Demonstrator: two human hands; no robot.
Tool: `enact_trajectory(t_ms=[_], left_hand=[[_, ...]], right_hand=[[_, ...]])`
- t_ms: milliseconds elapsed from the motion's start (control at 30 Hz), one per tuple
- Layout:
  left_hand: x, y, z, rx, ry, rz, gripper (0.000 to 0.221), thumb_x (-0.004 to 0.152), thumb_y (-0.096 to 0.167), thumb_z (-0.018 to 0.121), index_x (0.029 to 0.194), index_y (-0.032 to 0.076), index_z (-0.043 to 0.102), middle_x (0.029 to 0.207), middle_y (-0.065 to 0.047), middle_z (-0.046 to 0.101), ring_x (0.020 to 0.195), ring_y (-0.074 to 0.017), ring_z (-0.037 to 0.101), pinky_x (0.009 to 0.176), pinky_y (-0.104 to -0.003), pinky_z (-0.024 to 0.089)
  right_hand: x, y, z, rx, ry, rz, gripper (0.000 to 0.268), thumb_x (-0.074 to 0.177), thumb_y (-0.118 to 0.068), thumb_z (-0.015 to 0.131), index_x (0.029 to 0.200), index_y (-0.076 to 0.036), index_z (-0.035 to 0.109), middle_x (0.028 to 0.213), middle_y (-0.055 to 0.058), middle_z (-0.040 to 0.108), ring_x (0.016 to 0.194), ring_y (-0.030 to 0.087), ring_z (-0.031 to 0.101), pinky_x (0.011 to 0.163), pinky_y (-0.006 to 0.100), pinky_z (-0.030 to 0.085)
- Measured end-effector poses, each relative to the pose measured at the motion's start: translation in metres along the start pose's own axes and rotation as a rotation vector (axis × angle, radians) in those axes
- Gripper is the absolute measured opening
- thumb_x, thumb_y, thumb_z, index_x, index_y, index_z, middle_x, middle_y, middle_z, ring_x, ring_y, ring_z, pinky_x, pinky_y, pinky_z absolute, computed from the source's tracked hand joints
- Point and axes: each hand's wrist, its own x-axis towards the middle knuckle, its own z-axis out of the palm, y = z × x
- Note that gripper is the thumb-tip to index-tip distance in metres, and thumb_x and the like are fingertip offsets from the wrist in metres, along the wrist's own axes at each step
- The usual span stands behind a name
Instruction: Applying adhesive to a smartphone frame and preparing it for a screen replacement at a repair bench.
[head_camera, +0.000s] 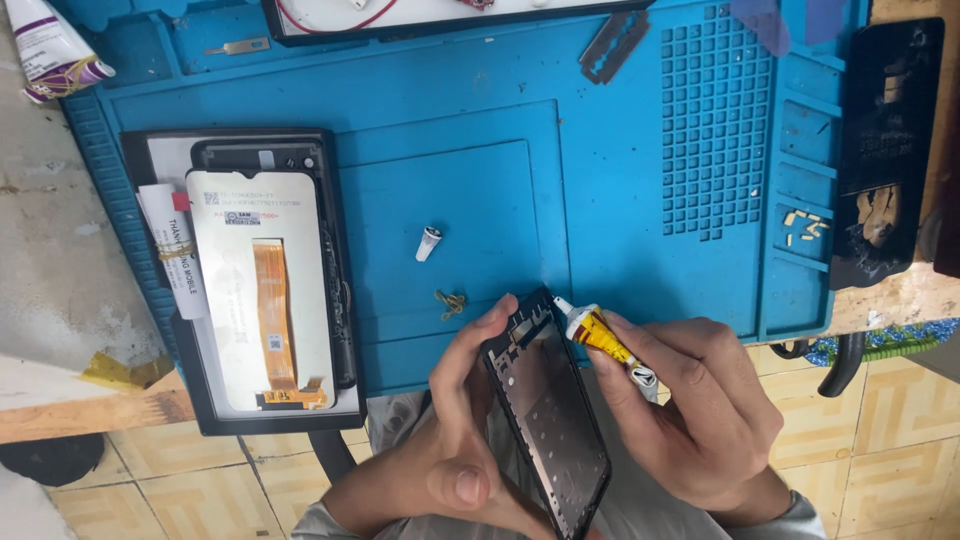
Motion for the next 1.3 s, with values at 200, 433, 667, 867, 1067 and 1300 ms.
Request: enact_trajectory(t_ms=[200,433,667,867,1067,1300], left_hand=[[-0.001,0.007,-0.011,0.086,-0.208,0.008,0.09,0.124,0.065,0.058,0.169,-0.001,0.018,0.178,-0.029,0.014,0.176,-0.047,0.009,0.147,-0.068,0.016],[0.0,-0.006,0.002,0.075,-0.112,0.112,0.073,0.116,0.061,0.066,0.166,0.018,0.035,0.173,-0.03,0.025,0.171,-0.047,0.02,0.144,-0.066,0.021],[-0.001,-0.016,0.006,0.04,0.001,0.092,0.095,0.115,0.07,0.059,0.162,-0.008,0.035,0.169,-0.029,0.04,0.17,-0.0464,0.03,0.145,-0.063,0.02],[0.024,0.024,-0.002,0.49,-0.334,0.327,0.117,0.077,0.063,0.095,0.165,0.062,0.017,0.162,-0.04,0.014,0.159,-0.0772,0.027,0.139,-0.088,0.03],[0.023,0.017,0.008,0.46,-0.237,0.399,0.115,0.075,0.065,0.092,0.167,0.056,0.023,0.16,-0.039,0.021,0.156,-0.0715,0.033,0.137,-0.085,0.034],[0.024,0.013,0.007,0.466,-0.245,0.457,0.122,0.072,0.066,0.093,0.169,0.053,0.021,0.157,-0.04,0.022,0.155,-0.0717,0.033,0.135,-0.083,0.035]], right_hand=[[-0.005,0.001,0.0,-0.008,0.009,0.001,0.027,0.096,0.001,0.084,0.117,0.013,0.074,0.108,0.026,0.077,0.083,0.027,0.072,0.074,0.032,0.063],[-0.007,-0.003,-0.002,-0.039,0.02,-0.006,0.024,0.097,-0.001,0.083,0.116,0.011,0.075,0.105,0.024,0.077,0.082,0.026,0.072,0.075,0.032,0.061],[-0.013,-0.004,-0.003,-0.041,0.027,0.002,0.025,0.097,-0.002,0.084,0.117,0.01,0.075,0.103,0.023,0.076,0.08,0.026,0.071,0.074,0.033,0.06],[-0.014,-0.007,-0.005,-0.034,0.038,-0.009,0.024,0.097,-0.002,0.084,0.116,0.01,0.075,0.101,0.023,0.076,0.078,0.026,0.071,0.073,0.033,0.06],[-0.022,-0.007,-0.006,-0.072,0.049,-0.015,0.024,0.097,-0.004,0.085,0.115,0.008,0.076,0.101,0.02,0.077,0.078,0.025,0.069,0.073,0.033,0.058],[-0.029,-0.006,-0.008,-0.066,0.051,-0.019,0.025,0.096,-0.005,0.086,0.115,0.008,0.076,0.1,0.021,0.076,0.079,0.025,0.069,0.074,0.034,0.058]])
